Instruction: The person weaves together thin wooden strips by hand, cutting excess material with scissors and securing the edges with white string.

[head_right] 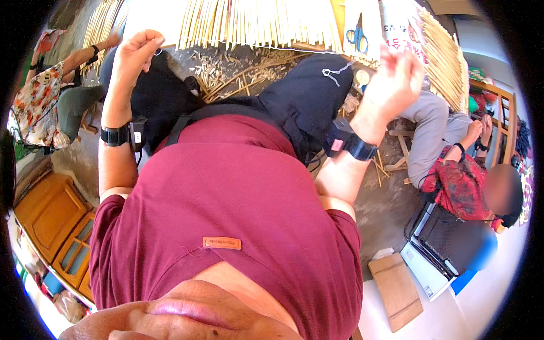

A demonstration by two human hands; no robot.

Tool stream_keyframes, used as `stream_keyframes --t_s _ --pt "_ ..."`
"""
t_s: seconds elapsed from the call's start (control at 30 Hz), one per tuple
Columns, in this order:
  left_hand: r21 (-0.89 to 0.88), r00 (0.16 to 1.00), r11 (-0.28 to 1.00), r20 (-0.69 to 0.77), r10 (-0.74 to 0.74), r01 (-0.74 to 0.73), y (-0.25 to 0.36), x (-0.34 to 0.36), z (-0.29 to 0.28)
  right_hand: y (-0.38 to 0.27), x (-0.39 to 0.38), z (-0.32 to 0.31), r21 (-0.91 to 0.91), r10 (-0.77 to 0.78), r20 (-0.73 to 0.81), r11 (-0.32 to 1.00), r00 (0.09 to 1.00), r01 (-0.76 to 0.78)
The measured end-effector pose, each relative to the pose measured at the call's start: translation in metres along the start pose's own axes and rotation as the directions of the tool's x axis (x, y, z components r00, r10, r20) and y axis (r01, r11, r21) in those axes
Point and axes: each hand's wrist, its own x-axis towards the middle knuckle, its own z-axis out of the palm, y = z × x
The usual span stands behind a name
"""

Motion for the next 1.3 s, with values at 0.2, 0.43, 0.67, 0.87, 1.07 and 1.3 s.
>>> stream_keyframes --t_s 0.2,0.43,0.67,0.87,1.07,1.3 --pt "0.371 0.839 0.778 0.005 0.545 -0.507 0.045 0.071 0.014 -0.015 0.053 0.130 -0.120 -0.291 0.357 0.928 0.888 0.352" --pt "0.275 0.871 0.828 0.096 0.481 -0.488 0.101 0.142 0.028 0.037 0.118 0.176 -0.266 -0.249 0.482 0.872 0.840 0.411" --pt "0.420 0.680 0.579 0.137 0.721 -0.699 0.081 0.204 0.082 0.163 0.146 0.138 -0.221 -0.346 0.906 0.107 0.245 0.969" --pt "0.406 0.680 0.602 0.070 0.730 -0.688 0.067 0.205 0.087 0.167 0.089 0.180 -0.511 0.644 0.609 0.765 0.463 -0.392" --pt "0.385 0.719 0.641 0.097 0.688 -0.664 0.052 0.209 0.082 0.201 0.080 0.165 -0.539 0.658 0.609 0.753 0.443 -0.378" --pt "0.330 0.857 0.791 0.158 0.491 -0.515 0.032 0.212 0.058 0.198 0.075 0.185 -0.781 0.796 0.514 0.589 0.321 -0.209"
